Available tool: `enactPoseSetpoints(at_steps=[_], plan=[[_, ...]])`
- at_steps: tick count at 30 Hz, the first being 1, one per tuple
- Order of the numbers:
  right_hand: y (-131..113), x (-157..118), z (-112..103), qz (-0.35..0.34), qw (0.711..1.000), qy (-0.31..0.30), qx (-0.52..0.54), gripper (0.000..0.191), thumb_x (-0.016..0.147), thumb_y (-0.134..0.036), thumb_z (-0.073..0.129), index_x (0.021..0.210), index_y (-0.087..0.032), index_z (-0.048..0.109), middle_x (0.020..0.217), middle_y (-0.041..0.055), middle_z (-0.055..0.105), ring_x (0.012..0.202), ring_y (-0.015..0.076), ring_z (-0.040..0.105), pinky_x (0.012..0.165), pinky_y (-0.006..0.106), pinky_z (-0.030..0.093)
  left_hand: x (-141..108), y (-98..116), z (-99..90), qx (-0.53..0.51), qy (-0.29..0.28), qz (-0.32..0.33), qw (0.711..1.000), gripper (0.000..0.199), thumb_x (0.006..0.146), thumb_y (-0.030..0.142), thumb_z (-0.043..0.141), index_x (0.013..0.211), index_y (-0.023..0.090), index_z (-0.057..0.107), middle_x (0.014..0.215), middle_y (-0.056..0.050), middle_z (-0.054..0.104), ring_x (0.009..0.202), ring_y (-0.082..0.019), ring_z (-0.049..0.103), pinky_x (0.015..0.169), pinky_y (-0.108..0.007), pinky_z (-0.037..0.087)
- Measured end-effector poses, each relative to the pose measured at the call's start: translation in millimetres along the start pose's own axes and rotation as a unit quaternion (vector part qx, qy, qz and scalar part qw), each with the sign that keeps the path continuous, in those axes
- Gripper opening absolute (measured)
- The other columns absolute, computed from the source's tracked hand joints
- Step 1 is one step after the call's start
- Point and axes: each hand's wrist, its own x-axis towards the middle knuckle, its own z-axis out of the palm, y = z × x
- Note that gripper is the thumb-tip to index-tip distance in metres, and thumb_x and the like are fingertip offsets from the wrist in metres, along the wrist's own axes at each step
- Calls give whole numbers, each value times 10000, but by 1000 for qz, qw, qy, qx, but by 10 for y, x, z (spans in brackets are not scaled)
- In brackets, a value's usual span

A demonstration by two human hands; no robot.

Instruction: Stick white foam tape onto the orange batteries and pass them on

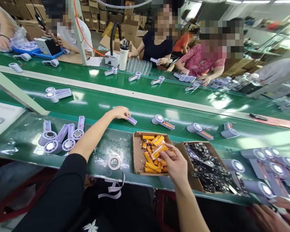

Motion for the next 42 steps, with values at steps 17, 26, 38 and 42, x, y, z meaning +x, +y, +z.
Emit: enactPoseSetpoints(at_steps=[17, 26, 38, 42], plan=[[-148, 1941, 1230, -200, 853, -264, -404, 210, 876, -184, 710, 1080, -232, 707, 935, 79, 836, 977, 320, 802, 943, 440, 597, 149, 258, 416, -4, 139, -135, 981, 297, 1113, 361, 411, 1246, 256, 655, 1146, -90, 752, 1134, -250, 690, 1013, -353, 480], [-70, 2107, 972, -271, 860, -221, -371, 322, 983, -313, 609, 1281, -195, 632, 1090, 106, 831, 985, 237, 802, 900, 369, 618, 243, 332, 431, -11, 129, -135, 982, 300, 1112, 364, 410, 1221, 250, 666, 1116, -80, 752, 1126, -247, 689, 1040, -363, 476], [-57, 1956, 873, -246, 729, -340, -540, 380, 1048, -250, 491, 1392, -225, 652, 1196, 117, 812, 1109, 292, 773, 975, 395, 575, 391, 433, 428, -59, 110, -143, 982, 276, 1114, 325, 403, 1232, 261, 644, 1100, -26, 794, 1181, -228, 678, 1021, -337, 483], [-57, 1964, 997, -228, 683, -343, -603, 417, 1058, -332, 495, 1442, -237, 626, 1148, 159, 809, 1063, 342, 780, 923, 441, 585, 438, 557, 404, -41, 120, -160, 979, 301, 1123, 302, 391, 1228, 228, 663, 1066, -53, 798, 1087, -229, 721, 916, -339, 532]])
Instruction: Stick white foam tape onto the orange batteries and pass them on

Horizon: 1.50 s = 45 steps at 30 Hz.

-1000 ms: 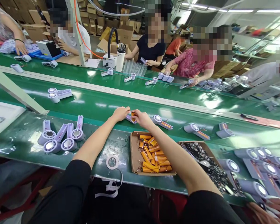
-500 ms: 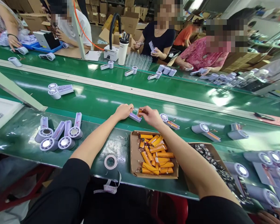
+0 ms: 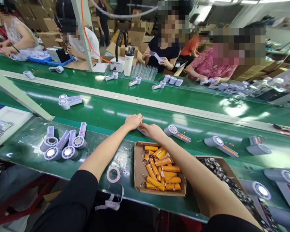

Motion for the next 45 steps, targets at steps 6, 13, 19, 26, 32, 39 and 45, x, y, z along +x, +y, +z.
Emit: enactPoseSetpoints(at_steps=[6, 13, 19, 26, 32, 39, 45], plan=[[-226, 139, -146, -22, 996, -48, -79, 318, 997, -325, 585, 1231, -217, 771, 1084, 177, 816, 985, 358, 800, 831, 432, 607, -135, 225, -196, 62, 63, 22, 996, 211, 1075, 360, 618, 1099, 172, 710, 977, -33, 747, 836, -143, 720, 789, -300, 611], [-196, -361, -522, -35, 997, -27, -70, 342, 1018, -289, 529, 1252, -224, 771, 1158, 131, 818, 1053, 303, 784, 881, 377, 586, -865, 442, -502, 109, 127, 84, 982, 488, 961, 391, 742, 1402, 202, 656, 1300, -163, 745, 1200, -299, 706, 937, -419, 590], [-74, -1566, -553, -81, 989, 30, 117, 403, 1051, -441, 533, 857, -233, 818, 829, 57, 817, 754, 227, 760, 711, 307, 553, -2892, -112, -196, -13, -29, 119, 992, 544, 920, 457, 792, 1415, 283, 654, 1389, -60, 722, 1309, -267, 649, 1162, -415, 518], [-618, -1774, -539, -58, 968, 157, 186, 384, 1043, -477, 558, 887, -240, 816, 848, 61, 825, 744, 224, 760, 685, 308, 540, -3406, -331, -109, 76, 35, 162, 983, 206, 1016, 162, 620, 1174, 208, 745, 1433, -110, 672, 1276, -268, 644, 1054, -421, 595], [-1265, -1724, -266, -52, 927, -20, 371, 448, 939, -558, 700, 1175, -182, 761, 845, 36, 795, 683, 177, 701, 636, 271, 514, -3306, 107, -252, 97, 251, 243, 932, 172, 972, 131, 675, 1130, 184, 718, 1157, -83, 775, 1215, -270, 603, 1067, -421, 547], [-1614, -2023, 11, -155, 861, -200, 442, 588, 1064, -569, 518, 648, -176, 650, 562, -11, 610, 495, 102, 493, 517, 247, 343, -3268, 88, -470, 125, 208, 253, 936, 171, 977, 236, 729, 1142, 192, 718, 1146, -58, 796, 1228, -313, 602, 1033, -451, 542], [-1346, -1926, -159, -162, 959, -121, 198, 376, 1080, -488, 562, 943, -227, 795, 898, 42, 796, 798, 184, 701, 730, 273, 462, -3307, -43, -443, 126, 244, 217, 937, 265, 966, 68, 666, 1185, 202, 728, 1157, -50, 794, 1179, -291, 601, 1006, -425, 542]])
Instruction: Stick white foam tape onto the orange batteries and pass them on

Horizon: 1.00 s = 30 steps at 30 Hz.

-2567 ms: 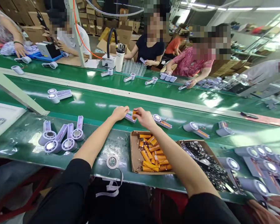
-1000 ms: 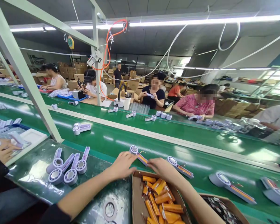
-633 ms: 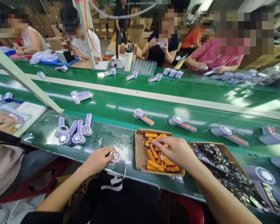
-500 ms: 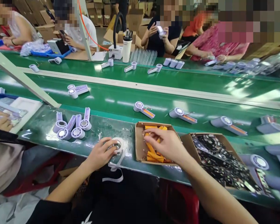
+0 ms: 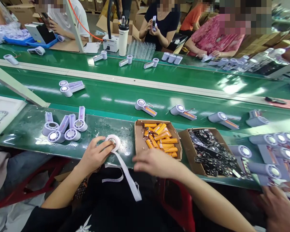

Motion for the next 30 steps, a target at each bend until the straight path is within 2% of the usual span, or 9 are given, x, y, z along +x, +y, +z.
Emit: enactPoseSetpoints(at_steps=[3, 5, 8, 13, 16, 20, 24, 27, 30], plan=[[304, 145, -144, 160, 951, 160, -212, 335, 1094, -372, 522, 1052, -171, 787, 1075, 141, 788, 1042, 283, 677, 874, 358, 472, 25, 71, 55, -11, 13, -6, 1000, 259, 980, 84, 650, 1195, 203, 734, 1160, -49, 793, 1181, -288, 586, 1009, -421, 535], [511, 252, -156, 222, 905, 186, -310, 292, 1053, -352, 589, 1070, -129, 777, 1137, 198, 761, 1139, 349, 626, 905, 413, 462, 60, 119, 102, -24, 11, -5, 1000, 237, 987, 98, 650, 1186, 195, 736, 1164, -53, 793, 1188, -286, 578, 1012, -418, 535], [766, 348, -107, 227, 894, 188, -337, 224, 1011, -309, 641, 1065, -128, 763, 1172, 205, 746, 1176, 374, 594, 937, 457, 452, 95, 170, 158, -36, 13, 6, 999, 242, 974, 89, 674, 1190, 182, 731, 1171, -54, 793, 1186, -276, 579, 1024, -414, 533], [1020, 258, -153, 156, 932, 314, -90, 275, 1041, -392, 551, 1063, -185, 731, 1096, 142, 767, 1066, 319, 638, 980, 489, 478, 102, 195, 160, -32, 8, 33, 999, 263, 979, 69, 649, 1199, 187, 736, 1170, -39, 791, 1174, -269, 578, 1017, -389, 535], [921, 142, -193, 105, 883, 410, 204, 390, 1033, -563, 496, 1173, -240, 663, 1091, 97, 755, 973, 267, 677, 919, 459, 536, 137, 190, 117, -25, -14, 56, 998, 311, 998, 53, 584, 1204, 217, 749, 1174, -41, 783, 1205, -251, 581, 1026, -382, 540], [444, 66, -93, 86, 774, 369, 507, 451, 1043, -630, 386, 1325, -307, 525, 1020, 40, 687, 834, 222, 671, 747, 396, 570, 243, 185, 70, -25, -38, 89, 995, 325, 995, 35, 573, 1202, 213, 750, 1200, -44, 777, 1217, -248, 593, 1058, -394, 543], [95, 36, 69, 107, 742, 279, 601, 452, 999, -575, 420, 1351, -296, 481, 961, 28, 609, 659, 182, 551, 525, 301, 452, 339, 188, 52, -47, -53, 113, 991, 324, 1004, 72, 603, 1263, 226, 722, 1228, -45, 772, 1219, -240, 611, 1066, -408, 554], [97, -34, 140, 69, 760, 243, 599, 484, 907, -508, 551, 1328, -275, 505, 1160, 81, 629, 725, 173, 571, 508, 274, 434, 378, 196, 42, -36, -66, 127, 989, 332, 1008, 65, 590, 1270, 224, 717, 1256, -45, 766, 1208, -244, 621, 1065, -427, 562], [167, -130, 163, 65, 841, 226, 488, 569, 884, -414, 667, 1417, -283, 515, 1422, 110, 565, 908, 180, 639, 721, 310, 576, 406, 212, 32, -23, -69, 142, 987, 334, 1017, 59, 559, 1260, 224, 720, 1253, -39, 767, 1177, -239, 624, 1054, -429, 569]])
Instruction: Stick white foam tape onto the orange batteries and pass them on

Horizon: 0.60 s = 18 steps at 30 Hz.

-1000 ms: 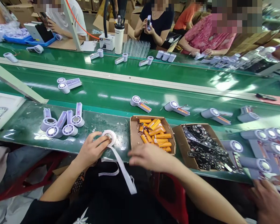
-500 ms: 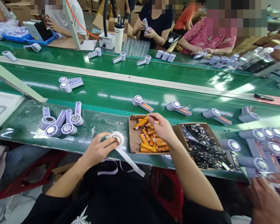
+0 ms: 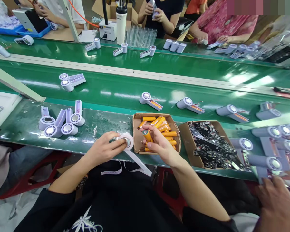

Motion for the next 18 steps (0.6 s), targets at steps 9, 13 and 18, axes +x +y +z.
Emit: enactPoseSetpoints(at_steps=[9, 13, 18], plan=[[-138, -65, -78, -108, 946, 41, -304, 426, 1043, -351, 579, 1455, -248, 619, 1485, 107, 667, 1473, 307, 548, 1267, 525, 399, 80, 15, -30, -1, -3, 36, 999, 256, 1002, 76, 627, 1190, 207, 742, 1235, -45, 764, 1206, -225, 621, 1096, -412, 559], [-284, -28, -83, -103, 927, -35, -359, 373, 1027, -311, 576, 1382, -232, 656, 1413, 126, 703, 1382, 317, 622, 1175, 495, 486, 168, -11, -77, -12, -31, 82, 996, 282, 986, 59, 633, 1190, 217, 746, 1237, -37, 762, 1226, -206, 639, 1161, -396, 540], [-377, 84, -176, -36, 899, -154, -408, 167, 1002, -309, 599, 884, -211, 665, 835, 57, 731, 776, 212, 681, 775, 335, 539, 310, -69, -135, -29, -48, 141, 988, 281, 1030, 83, 553, 1177, 220, 749, 1257, -31, 761, 1222, -173, 645, 1171, -336, 505]])
